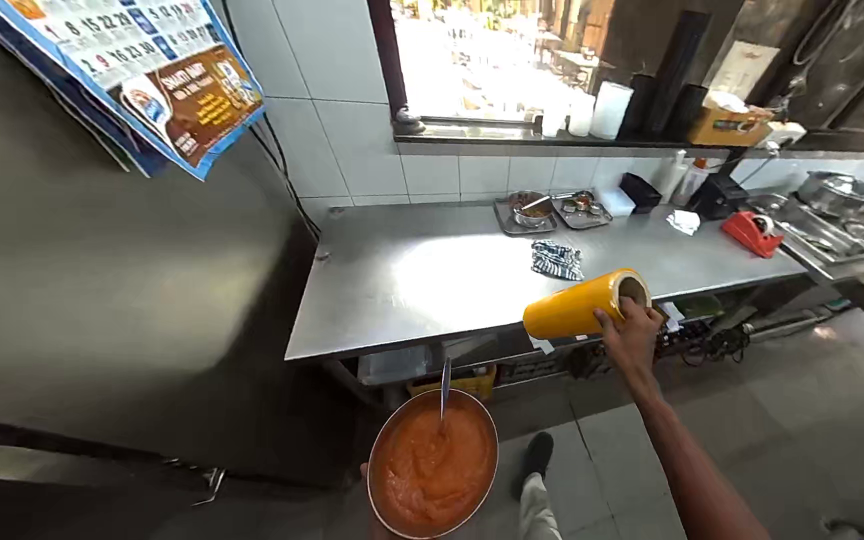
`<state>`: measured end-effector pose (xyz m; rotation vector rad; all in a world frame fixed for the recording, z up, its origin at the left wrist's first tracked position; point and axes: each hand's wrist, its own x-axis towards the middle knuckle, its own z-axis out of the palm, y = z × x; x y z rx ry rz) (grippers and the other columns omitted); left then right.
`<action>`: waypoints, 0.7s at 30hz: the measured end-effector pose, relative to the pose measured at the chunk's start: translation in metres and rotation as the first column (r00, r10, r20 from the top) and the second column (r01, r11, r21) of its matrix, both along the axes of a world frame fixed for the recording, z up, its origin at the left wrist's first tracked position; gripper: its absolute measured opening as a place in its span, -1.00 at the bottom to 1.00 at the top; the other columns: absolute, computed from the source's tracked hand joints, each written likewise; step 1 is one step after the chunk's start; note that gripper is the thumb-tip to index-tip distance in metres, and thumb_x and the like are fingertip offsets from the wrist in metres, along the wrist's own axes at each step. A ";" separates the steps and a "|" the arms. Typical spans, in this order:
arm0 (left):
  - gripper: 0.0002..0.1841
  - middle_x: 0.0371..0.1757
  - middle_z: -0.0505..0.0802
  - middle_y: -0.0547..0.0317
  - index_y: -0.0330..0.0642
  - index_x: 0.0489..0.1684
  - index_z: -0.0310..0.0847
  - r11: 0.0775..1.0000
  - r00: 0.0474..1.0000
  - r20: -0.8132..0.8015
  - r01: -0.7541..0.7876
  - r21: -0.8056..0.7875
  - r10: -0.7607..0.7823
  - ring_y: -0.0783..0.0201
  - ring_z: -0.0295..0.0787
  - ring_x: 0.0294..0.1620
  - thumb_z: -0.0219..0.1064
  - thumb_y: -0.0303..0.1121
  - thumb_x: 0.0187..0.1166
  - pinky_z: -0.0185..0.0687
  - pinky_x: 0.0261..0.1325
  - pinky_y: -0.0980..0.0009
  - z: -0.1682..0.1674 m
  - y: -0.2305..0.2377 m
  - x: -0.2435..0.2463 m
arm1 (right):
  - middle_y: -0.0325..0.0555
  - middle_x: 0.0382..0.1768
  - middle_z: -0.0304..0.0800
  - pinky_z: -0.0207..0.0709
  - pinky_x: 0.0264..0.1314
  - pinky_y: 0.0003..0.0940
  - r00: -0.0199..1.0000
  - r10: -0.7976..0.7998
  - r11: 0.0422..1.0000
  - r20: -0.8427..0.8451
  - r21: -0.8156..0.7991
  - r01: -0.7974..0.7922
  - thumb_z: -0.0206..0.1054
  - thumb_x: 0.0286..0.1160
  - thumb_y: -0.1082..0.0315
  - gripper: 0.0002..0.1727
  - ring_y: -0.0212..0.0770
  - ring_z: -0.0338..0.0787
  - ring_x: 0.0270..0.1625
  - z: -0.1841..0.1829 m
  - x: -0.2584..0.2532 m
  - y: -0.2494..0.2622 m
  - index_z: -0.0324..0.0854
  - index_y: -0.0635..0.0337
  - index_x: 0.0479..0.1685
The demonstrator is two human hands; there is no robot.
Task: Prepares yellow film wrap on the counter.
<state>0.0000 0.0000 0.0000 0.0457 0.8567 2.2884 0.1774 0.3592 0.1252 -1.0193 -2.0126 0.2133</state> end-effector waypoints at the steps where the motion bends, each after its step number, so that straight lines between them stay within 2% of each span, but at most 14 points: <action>1: -0.31 0.23 0.87 0.34 0.18 0.40 0.55 1.000 0.998 0.058 0.003 0.015 -0.004 0.37 0.81 0.27 -0.20 0.41 0.68 0.79 0.26 0.27 0.002 0.018 -0.002 | 0.09 -0.23 0.84 0.24 0.44 0.36 0.999 0.041 0.998 0.027 0.036 -0.042 0.51 0.49 0.14 -0.65 0.12 0.77 -0.06 0.000 -0.016 0.020 0.77 0.27 0.00; 2: -0.25 0.28 0.86 0.23 0.18 0.44 0.56 0.999 0.992 0.129 0.013 0.039 -0.018 0.24 0.81 0.31 -0.18 0.48 0.61 0.79 0.28 0.10 0.001 0.036 -0.006 | 0.05 -0.27 0.82 0.25 0.41 0.33 0.995 0.080 0.994 0.054 0.076 -0.084 0.52 0.47 0.14 -0.66 0.10 0.76 -0.10 0.002 -0.030 0.039 0.77 0.25 -0.02; 3: -0.17 0.34 0.81 0.04 0.13 0.49 0.55 0.996 0.976 0.215 0.014 0.087 -0.033 0.04 0.77 0.36 -0.13 0.54 0.54 0.71 0.31 -0.15 -0.004 0.056 -0.012 | 0.01 -0.29 0.83 0.27 0.41 0.29 0.990 0.116 0.987 0.078 0.099 -0.124 0.54 0.45 0.14 -0.67 0.06 0.75 -0.13 0.007 -0.044 0.056 0.78 0.22 -0.03; 4: -0.13 0.35 0.81 -0.01 0.15 0.49 0.56 0.996 0.960 0.278 -0.003 0.084 -0.021 -0.04 0.76 0.36 -0.11 0.59 0.47 0.69 0.28 -0.27 -0.007 0.079 -0.017 | -0.03 -0.30 0.83 0.29 0.41 0.27 0.983 0.148 0.981 0.104 0.108 -0.159 0.55 0.43 0.13 -0.67 0.03 0.76 -0.15 0.013 -0.055 0.073 0.78 0.20 -0.04; 6: -0.08 0.38 0.79 -0.02 0.20 0.51 0.54 0.999 0.931 0.364 -0.041 0.031 0.027 -0.09 0.75 0.36 -0.12 0.66 0.38 0.67 0.21 -0.36 -0.009 0.124 -0.027 | -0.06 -0.32 0.83 0.32 0.39 0.24 0.965 0.211 0.969 0.154 0.095 -0.227 0.56 0.40 0.13 -0.68 0.00 0.76 -0.19 0.025 -0.070 0.104 0.79 0.19 -0.06; 9: -0.03 0.44 0.74 -0.07 0.22 0.57 0.48 0.997 0.910 0.409 -0.073 0.008 0.064 -0.17 0.72 0.39 -0.08 0.70 0.30 0.66 0.18 -0.40 -0.022 0.187 -0.055 | -0.08 -0.34 0.81 0.37 0.35 0.25 0.933 0.278 0.948 0.230 0.090 -0.305 0.51 0.44 0.09 -0.69 0.00 0.77 -0.19 0.035 -0.095 0.152 0.78 0.15 -0.09; 13: 0.00 0.47 0.71 -0.10 0.23 0.60 0.42 0.993 0.900 0.420 -0.092 -0.080 0.117 -0.21 0.68 0.41 -0.13 0.72 0.28 0.60 0.21 -0.41 -0.034 0.250 -0.081 | -0.12 -0.36 0.80 0.38 0.29 0.21 0.887 0.350 0.918 0.301 0.075 -0.388 0.49 0.47 0.12 -0.75 -0.01 0.76 -0.18 0.041 -0.126 0.187 0.76 0.12 -0.16; 17: 0.03 0.53 0.67 -0.09 0.25 0.65 0.38 0.989 0.903 0.406 -0.108 -0.101 0.140 -0.21 0.62 0.49 -0.16 0.74 0.27 0.53 0.31 -0.45 -0.040 0.290 -0.108 | -0.17 -0.33 0.81 0.37 0.37 0.16 0.875 0.360 0.914 0.325 0.063 -0.400 0.49 0.45 0.12 -0.76 -0.07 0.77 -0.16 0.042 -0.148 0.207 0.76 0.09 -0.14; 21: 0.02 0.54 0.67 -0.09 0.28 0.66 0.38 0.985 0.918 0.376 -0.072 -0.156 0.127 -0.22 0.62 0.49 -0.23 0.74 0.30 0.53 0.29 -0.47 -0.043 0.313 -0.132 | -0.21 -0.34 0.80 0.36 0.34 0.14 0.877 0.362 0.914 0.316 0.067 -0.401 0.48 0.45 0.10 -0.74 -0.10 0.74 -0.19 0.042 -0.156 0.215 0.76 0.09 -0.13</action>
